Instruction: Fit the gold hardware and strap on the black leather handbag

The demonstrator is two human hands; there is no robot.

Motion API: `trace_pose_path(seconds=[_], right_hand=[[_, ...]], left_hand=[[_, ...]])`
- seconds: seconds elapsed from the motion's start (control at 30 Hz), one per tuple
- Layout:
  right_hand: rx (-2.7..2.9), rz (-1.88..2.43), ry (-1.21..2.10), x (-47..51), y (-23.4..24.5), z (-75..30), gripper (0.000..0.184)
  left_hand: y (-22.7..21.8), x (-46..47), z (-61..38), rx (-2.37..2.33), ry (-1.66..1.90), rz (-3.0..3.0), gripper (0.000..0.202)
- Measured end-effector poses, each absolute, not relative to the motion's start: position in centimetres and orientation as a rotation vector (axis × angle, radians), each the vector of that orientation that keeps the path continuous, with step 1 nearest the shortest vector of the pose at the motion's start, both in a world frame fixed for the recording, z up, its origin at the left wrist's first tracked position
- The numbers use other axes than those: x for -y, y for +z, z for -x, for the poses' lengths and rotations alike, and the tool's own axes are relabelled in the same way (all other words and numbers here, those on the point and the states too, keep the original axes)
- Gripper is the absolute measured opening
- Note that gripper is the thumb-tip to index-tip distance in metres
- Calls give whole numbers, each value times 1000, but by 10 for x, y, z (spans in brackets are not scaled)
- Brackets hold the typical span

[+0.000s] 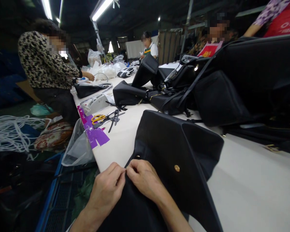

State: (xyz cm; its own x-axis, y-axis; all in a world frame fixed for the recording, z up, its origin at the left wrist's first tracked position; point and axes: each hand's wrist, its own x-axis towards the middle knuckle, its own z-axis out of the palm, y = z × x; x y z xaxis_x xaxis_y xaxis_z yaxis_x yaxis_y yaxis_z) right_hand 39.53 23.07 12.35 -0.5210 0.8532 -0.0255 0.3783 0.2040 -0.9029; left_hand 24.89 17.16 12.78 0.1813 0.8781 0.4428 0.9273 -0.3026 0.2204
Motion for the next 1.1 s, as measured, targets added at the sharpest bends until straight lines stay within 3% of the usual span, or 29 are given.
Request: trace_pose_path(seconds=[0.27,0.47,0.6,0.73,0.93,1.1], right_hand=[[1952,1130,1332,-230,128,-396,25],[1885,1052,1499,-231,129,-400,27],[1868,1049,1531,-230,127,-400,28],[1863,1068,1528,-230,124,-400,28],[1877,1092,1470,-230,119,-398,29],[1888,1105,1412,-228,120,-398,27]], left_hand=[[126,-179,-239,1853,-647,2282,22],[137,-181,-218,2264,-999,2320,32],[137,-174,-224,1997,-1172,2452,17],[126,-169,-235,1789,-1143,2481,15],[126,-171,-240,1650,-927,2439,23],[131,-175,-238,1760,-947,2511,24]])
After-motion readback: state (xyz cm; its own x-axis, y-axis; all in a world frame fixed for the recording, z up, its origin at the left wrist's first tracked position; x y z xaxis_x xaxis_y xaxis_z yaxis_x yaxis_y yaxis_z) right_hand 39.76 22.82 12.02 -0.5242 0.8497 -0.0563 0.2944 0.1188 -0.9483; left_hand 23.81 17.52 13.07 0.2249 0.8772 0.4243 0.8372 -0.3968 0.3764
